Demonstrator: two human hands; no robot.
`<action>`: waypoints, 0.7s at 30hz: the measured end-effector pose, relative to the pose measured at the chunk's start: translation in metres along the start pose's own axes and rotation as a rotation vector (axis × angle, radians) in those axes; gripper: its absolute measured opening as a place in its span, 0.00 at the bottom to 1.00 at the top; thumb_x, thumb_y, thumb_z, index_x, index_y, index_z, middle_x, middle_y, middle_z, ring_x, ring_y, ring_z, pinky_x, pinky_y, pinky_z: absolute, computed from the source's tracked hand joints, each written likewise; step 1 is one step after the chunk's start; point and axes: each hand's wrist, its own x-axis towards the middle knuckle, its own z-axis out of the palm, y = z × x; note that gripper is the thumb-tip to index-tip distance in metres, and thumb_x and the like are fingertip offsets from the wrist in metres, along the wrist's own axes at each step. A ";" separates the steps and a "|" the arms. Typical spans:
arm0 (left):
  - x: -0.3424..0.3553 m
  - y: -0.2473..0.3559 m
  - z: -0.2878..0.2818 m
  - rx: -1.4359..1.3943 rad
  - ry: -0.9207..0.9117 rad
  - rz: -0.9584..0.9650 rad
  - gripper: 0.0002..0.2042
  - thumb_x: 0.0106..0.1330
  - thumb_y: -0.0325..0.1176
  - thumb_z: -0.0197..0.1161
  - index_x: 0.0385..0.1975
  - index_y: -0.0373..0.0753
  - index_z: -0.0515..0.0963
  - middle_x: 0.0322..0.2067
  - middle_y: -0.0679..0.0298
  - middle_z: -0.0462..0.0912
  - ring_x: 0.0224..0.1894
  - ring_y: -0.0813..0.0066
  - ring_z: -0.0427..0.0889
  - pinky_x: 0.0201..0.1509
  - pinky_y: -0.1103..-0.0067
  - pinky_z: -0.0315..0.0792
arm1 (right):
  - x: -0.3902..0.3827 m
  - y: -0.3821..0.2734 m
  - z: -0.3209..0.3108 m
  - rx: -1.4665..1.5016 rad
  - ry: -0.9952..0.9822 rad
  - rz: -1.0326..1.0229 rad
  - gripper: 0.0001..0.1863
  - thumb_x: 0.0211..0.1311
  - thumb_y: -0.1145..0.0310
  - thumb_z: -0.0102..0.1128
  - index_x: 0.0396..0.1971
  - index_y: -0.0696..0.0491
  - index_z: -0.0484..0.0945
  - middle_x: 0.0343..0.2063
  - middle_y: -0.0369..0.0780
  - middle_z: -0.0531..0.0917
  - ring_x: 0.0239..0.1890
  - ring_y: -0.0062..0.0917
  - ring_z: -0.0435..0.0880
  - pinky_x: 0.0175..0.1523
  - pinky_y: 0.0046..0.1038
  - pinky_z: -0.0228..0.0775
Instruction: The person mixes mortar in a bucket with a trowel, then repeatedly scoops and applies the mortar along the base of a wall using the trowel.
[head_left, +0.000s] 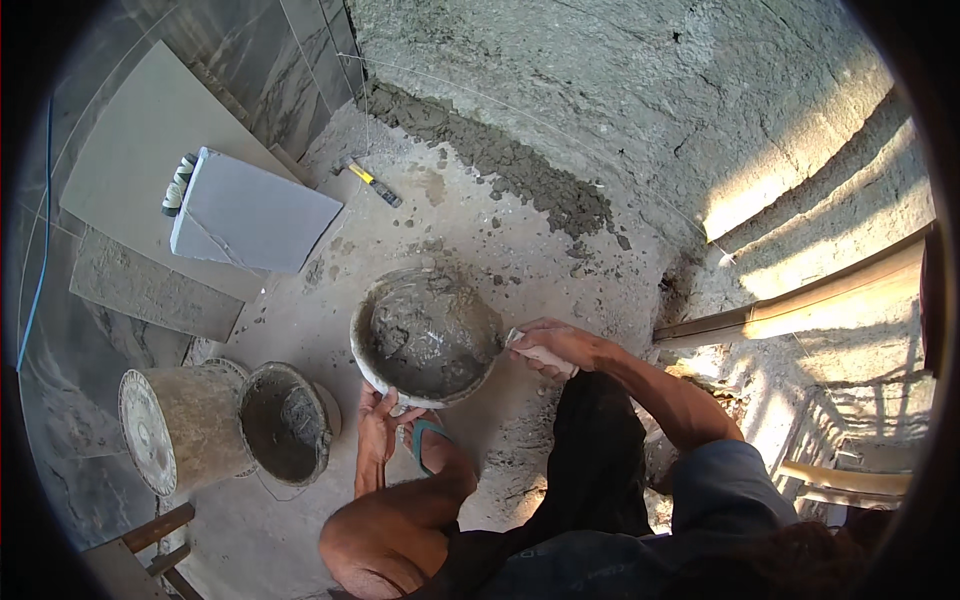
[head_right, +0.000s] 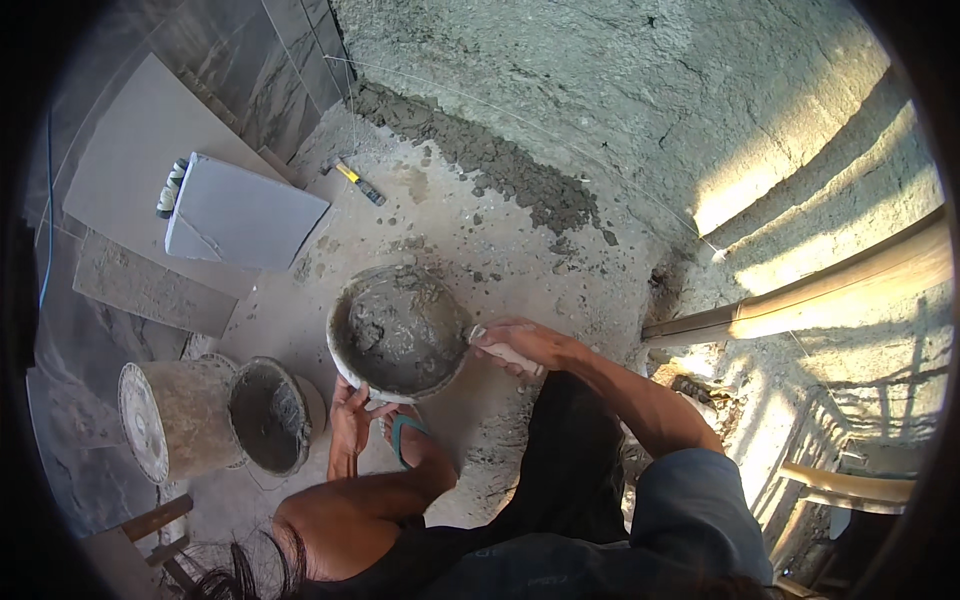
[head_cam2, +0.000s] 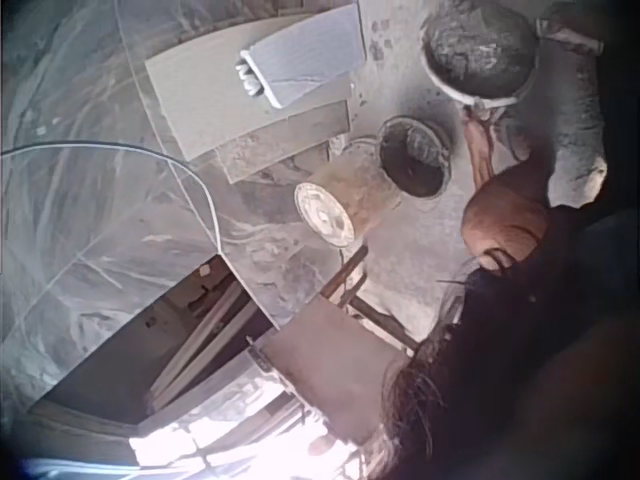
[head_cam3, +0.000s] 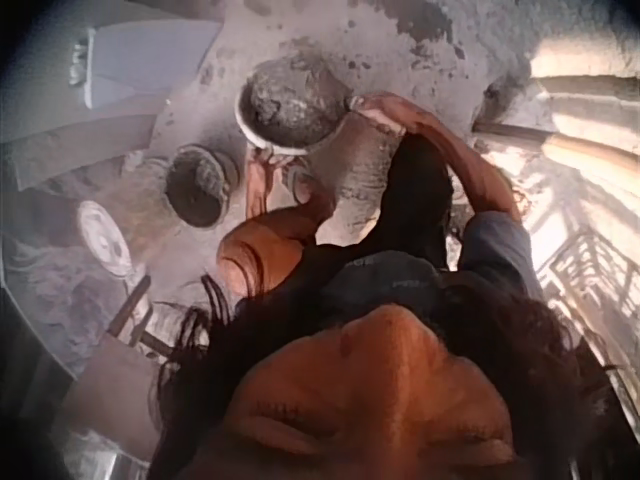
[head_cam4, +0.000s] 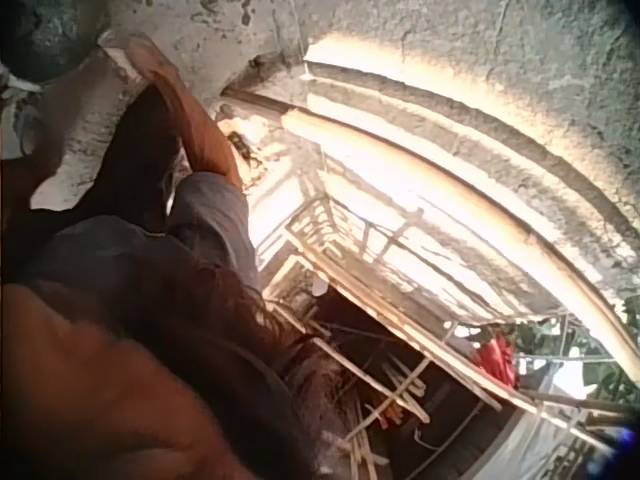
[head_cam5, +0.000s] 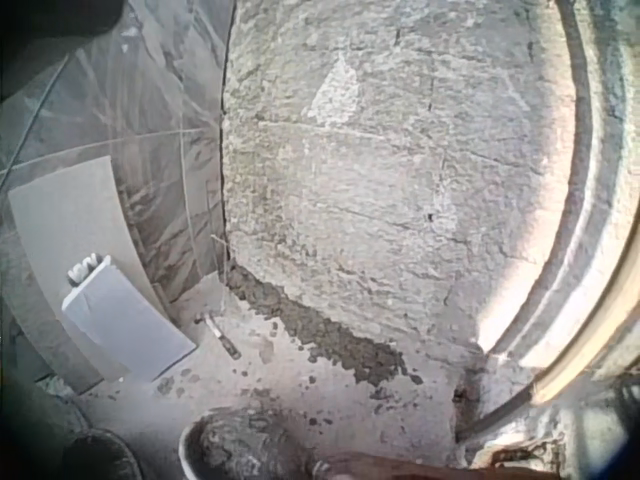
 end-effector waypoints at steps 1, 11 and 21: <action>0.001 -0.002 0.000 -0.002 0.003 -0.005 0.18 0.71 0.30 0.56 0.59 0.47 0.67 0.57 0.61 0.75 0.57 0.60 0.78 0.51 0.53 0.82 | -0.006 0.003 -0.018 0.083 0.048 0.005 0.14 0.70 0.56 0.50 0.33 0.52 0.75 0.17 0.29 0.69 0.14 0.14 0.67 0.15 0.22 0.58; 0.005 -0.017 -0.018 -0.009 0.055 0.014 0.22 0.68 0.31 0.62 0.61 0.40 0.67 0.56 0.59 0.76 0.53 0.61 0.81 0.49 0.59 0.84 | 0.032 -0.005 -0.215 -0.668 0.936 -0.276 0.11 0.57 0.65 0.56 0.36 0.56 0.77 0.22 0.42 0.78 0.26 0.32 0.81 0.33 0.35 0.72; 0.003 -0.010 -0.012 -0.089 0.138 0.038 0.23 0.67 0.29 0.65 0.60 0.36 0.68 0.53 0.56 0.79 0.51 0.62 0.83 0.48 0.67 0.85 | 0.056 0.072 -0.269 -1.054 1.298 -0.432 0.22 0.52 0.72 0.57 0.50 0.55 0.77 0.38 0.55 0.82 0.42 0.56 0.80 0.47 0.44 0.73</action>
